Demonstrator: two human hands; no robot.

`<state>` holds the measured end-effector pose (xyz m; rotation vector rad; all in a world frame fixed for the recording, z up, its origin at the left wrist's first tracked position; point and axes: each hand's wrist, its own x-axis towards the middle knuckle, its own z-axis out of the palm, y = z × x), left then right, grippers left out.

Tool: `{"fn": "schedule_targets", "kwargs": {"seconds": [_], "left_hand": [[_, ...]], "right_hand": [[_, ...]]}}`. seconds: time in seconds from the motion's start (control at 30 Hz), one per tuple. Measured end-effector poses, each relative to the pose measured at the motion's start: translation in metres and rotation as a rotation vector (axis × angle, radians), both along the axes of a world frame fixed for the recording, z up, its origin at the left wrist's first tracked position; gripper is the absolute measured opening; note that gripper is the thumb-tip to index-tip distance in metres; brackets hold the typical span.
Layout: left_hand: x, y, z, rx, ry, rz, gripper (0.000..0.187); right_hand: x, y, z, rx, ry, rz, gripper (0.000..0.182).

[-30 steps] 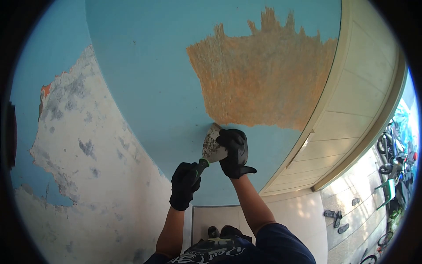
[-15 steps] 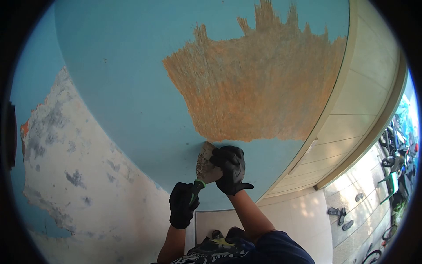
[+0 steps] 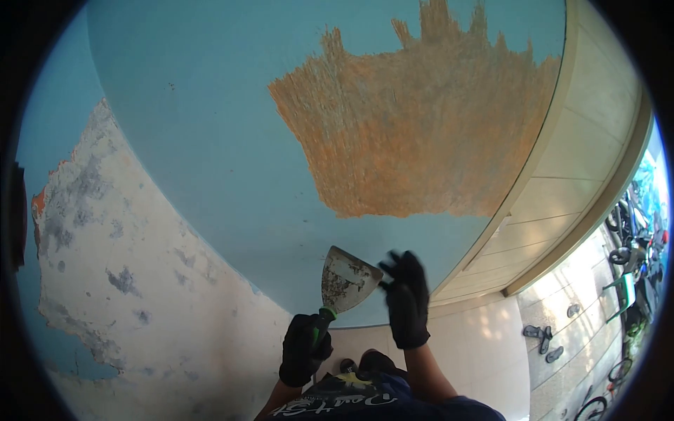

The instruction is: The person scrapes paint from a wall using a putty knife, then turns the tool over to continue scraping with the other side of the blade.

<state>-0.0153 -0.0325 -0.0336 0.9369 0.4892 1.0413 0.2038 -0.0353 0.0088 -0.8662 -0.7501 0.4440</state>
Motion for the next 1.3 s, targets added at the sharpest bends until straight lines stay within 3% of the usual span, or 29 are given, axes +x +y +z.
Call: {"fn": "schedule_targets", "kwargs": {"seconds": [0.07, 0.13, 0.2, 0.23, 0.27, 0.3, 0.33, 0.4, 0.43, 0.53, 0.57, 0.6, 0.67, 0.73, 0.77, 0.93, 1.07, 1.3], "left_hand": [[0.005, -0.009, -0.004, -0.005, 0.123, -0.063, 0.026], [0.011, -0.010, 0.000, -0.008, 0.086, -0.144, 0.024], [0.021, -0.008, 0.022, 0.285, 0.483, -0.178, 0.023], [0.022, 0.006, 0.022, 0.372, 0.692, -0.282, 0.033], [0.025, 0.008, 0.026, 0.370, 0.698, -0.278, 0.033], [0.030, 0.009, 0.041, 0.540, 0.709, -0.133, 0.039], [0.034, 0.009, 0.057, 0.709, 0.718, 0.014, 0.045], [0.046, -0.004, 0.093, 0.694, 0.782, 0.078, 0.050], [0.055, -0.008, 0.104, 0.679, 0.833, 0.136, 0.054], [0.075, 0.009, 0.090, 0.815, 0.698, 0.347, 0.051], [0.080, 0.022, 0.094, 1.357, 1.109, 0.469, 0.045], [0.082, 0.026, 0.088, 1.350, 1.116, 0.477, 0.045], [0.086, 0.036, 0.072, 0.261, 0.230, 0.268, 0.041], [0.095, 0.045, 0.077, 0.231, 0.127, 0.322, 0.042], [0.096, 0.047, 0.078, 0.150, 0.009, 0.233, 0.043], [0.099, 0.060, 0.065, -0.005, -0.254, -0.033, 0.048], [0.102, 0.068, 0.069, 0.016, -0.231, 0.032, 0.049], [0.106, 0.088, 0.077, -0.006, -0.179, -0.069, 0.049]], "right_hand": [[0.005, -0.014, -0.017, -0.449, -0.782, 0.122, 0.061], [-0.012, -0.028, 0.003, -0.244, -0.081, 0.807, 0.060], [-0.022, -0.037, 0.021, -0.334, -0.056, 0.763, 0.055], [-0.021, -0.035, 0.015, -0.364, -0.101, 0.769, 0.054], [-0.019, -0.033, 0.011, -0.396, -0.151, 0.778, 0.053], [-0.018, -0.025, 0.014, -0.347, -0.574, 0.521, 0.052], [-0.013, -0.021, 0.019, -0.341, -0.572, 0.529, 0.052], [-0.003, -0.018, 0.029, -0.207, -0.979, 0.167, 0.068], [0.002, -0.020, 0.033, -0.277, -0.949, 0.203, 0.080], [0.007, -0.024, 0.038, -0.288, -1.074, 0.223, 0.082], [0.007, -0.025, 0.039, -0.283, -1.076, 0.233, 0.082], [0.005, -0.025, 0.038, -0.238, -1.059, 0.220, 0.084], [0.010, -0.028, 0.042, -0.189, -1.043, 0.219, 0.085], [0.020, -0.036, 0.050, -0.316, -0.849, 0.428, 0.083], [0.023, -0.038, 0.044, -0.319, -0.845, 0.440, 0.083], [0.033, -0.050, 0.023, -0.286, -0.967, 0.276, 0.070], [0.031, -0.046, 0.013, -0.240, -0.879, 0.213, 0.063], [0.026, -0.028, 0.012, -0.271, -0.897, 0.087, 0.060]]}}
